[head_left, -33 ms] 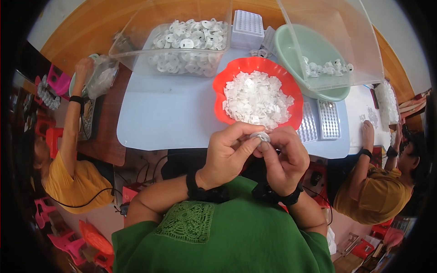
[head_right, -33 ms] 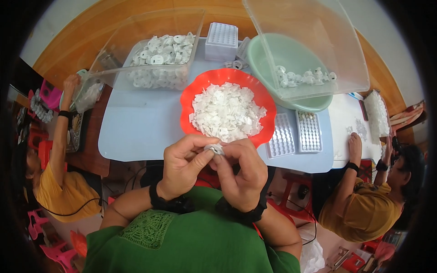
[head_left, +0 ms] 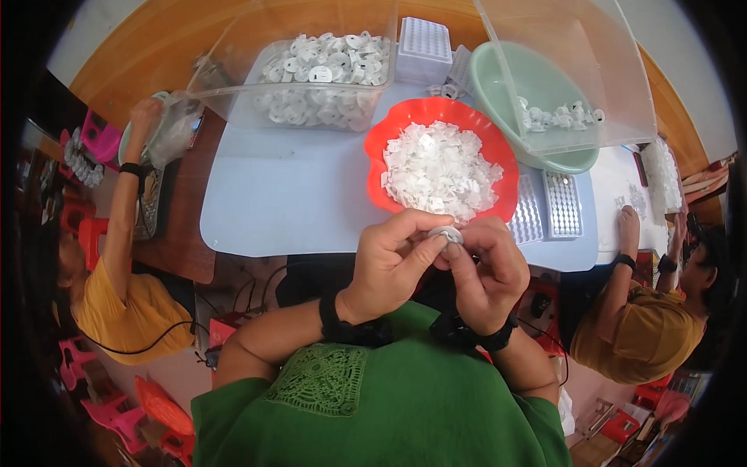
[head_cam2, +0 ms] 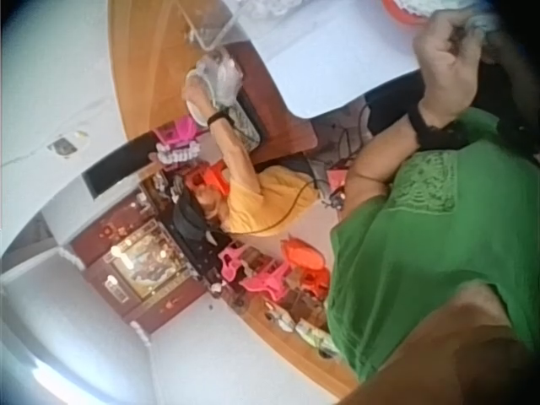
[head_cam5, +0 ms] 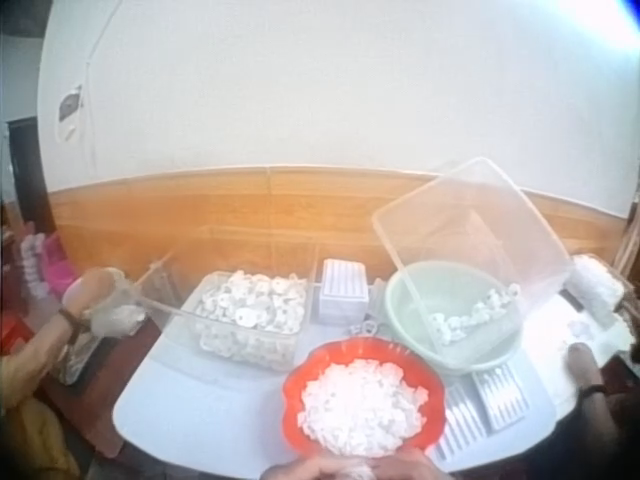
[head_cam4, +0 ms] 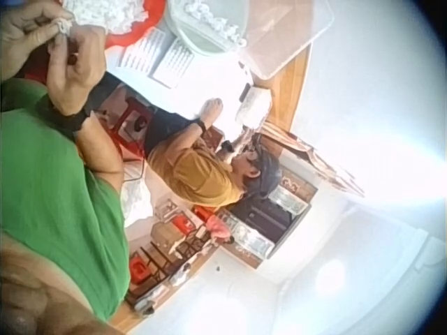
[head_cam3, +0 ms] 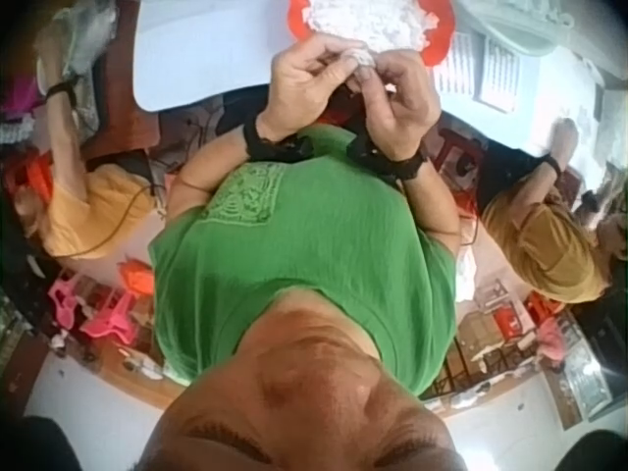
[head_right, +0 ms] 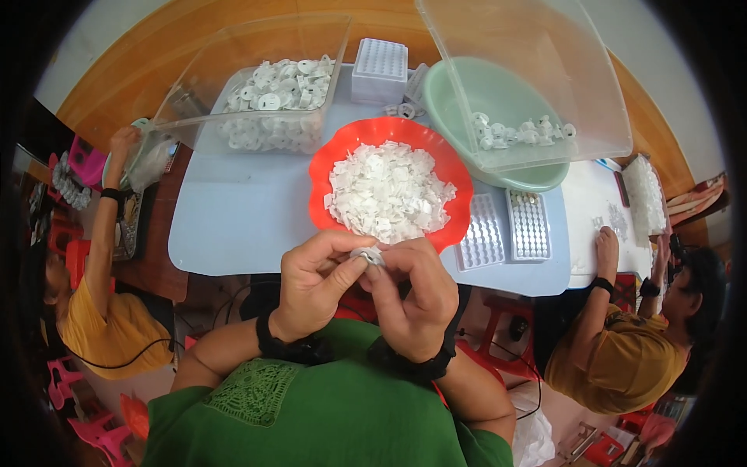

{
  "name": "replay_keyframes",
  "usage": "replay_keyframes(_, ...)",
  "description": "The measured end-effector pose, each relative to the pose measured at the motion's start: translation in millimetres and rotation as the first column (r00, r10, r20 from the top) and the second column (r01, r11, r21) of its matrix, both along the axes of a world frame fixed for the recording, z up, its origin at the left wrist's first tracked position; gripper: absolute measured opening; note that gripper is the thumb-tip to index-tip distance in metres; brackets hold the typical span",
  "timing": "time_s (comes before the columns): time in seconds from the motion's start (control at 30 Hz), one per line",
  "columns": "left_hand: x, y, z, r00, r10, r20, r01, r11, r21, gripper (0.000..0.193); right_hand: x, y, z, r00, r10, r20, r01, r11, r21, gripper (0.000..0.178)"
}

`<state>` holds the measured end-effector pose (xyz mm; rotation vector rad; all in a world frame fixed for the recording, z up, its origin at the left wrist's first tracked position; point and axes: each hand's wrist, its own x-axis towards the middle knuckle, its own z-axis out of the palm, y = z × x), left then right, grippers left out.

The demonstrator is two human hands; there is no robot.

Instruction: The recorder is assembling small white plastic components by inserting small black pieces into them.

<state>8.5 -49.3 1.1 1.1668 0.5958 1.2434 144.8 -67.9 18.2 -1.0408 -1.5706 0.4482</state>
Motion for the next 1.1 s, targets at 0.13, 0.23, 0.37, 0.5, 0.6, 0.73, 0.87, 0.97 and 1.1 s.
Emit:
replay_keyframes(0.13, 0.6, -2.7, -3.5, 1.000, -0.010, -0.008, 0.010, 1.000, 0.021, 0.018, -0.3, -0.3, -9.3, 1.000, -0.028, -0.013, 0.029, 0.996, 0.081, 0.016)
replay_keyframes(0.23, 1.0, -2.9, -4.0, 1.000, 0.005, -0.022, -0.004, 1.000, 0.017, 0.016, -2.2, -1.4, -10.0, 0.999, -0.046, -0.007, 0.047, 0.997, 0.066, 0.014)
replay_keyframes(0.37, -2.0, 10.5, -0.1, 0.991, -0.128, -0.041, 0.122, 0.985, -0.121, 0.024, 2.2, -3.5, -15.9, 0.927, -0.002, -0.374, -0.114, 0.951, -0.288, 0.008)
replay_keyframes(0.5, -9.6, 18.6, 2.7, 0.936, -0.225, 0.270, 0.316, 0.875, -0.366, 0.034, 15.7, 5.9, -4.6, 0.837, -0.020, -0.547, -0.254, 0.871, -0.420, 0.008)
replay_keyframes(0.6, -12.5, 20.4, 4.7, 0.964, -0.258, 0.062, 0.264, 0.905, -0.334, 0.031, 16.4, 7.5, -4.4, 0.794, -0.003, -0.608, -0.316, 0.853, -0.416, 0.010)
replay_keyframes(0.73, -20.9, 29.1, 17.6, 0.927, -0.295, -0.232, 0.232, 0.937, -0.262, 0.025, 15.6, 0.1, 0.2, 0.820, 0.068, -0.568, -0.364, 0.828, -0.426, 0.014)
replay_keyframes(0.87, -49.9, 71.9, 54.0, 0.904, -0.291, -0.312, 0.217, 0.943, -0.252, 0.018, 47.1, -8.2, 2.9, 0.880, 0.117, -0.461, -0.350, 0.816, -0.460, 0.017)
replay_keyframes(0.97, -73.0, 122.8, 78.9, 0.975, -0.051, -0.216, 0.030, 0.994, -0.101, 0.017, 68.4, -10.3, 7.4, 0.909, 0.003, -0.417, -0.233, 0.832, -0.503, 0.014)
replay_keyframes(1.1, -104.4, 176.0, 76.5, 0.991, 0.133, 0.003, -0.132, 0.984, -0.118, 0.028, 86.9, -8.7, 11.0, 0.889, -0.056, -0.454, -0.193, 0.854, -0.484, 0.013)
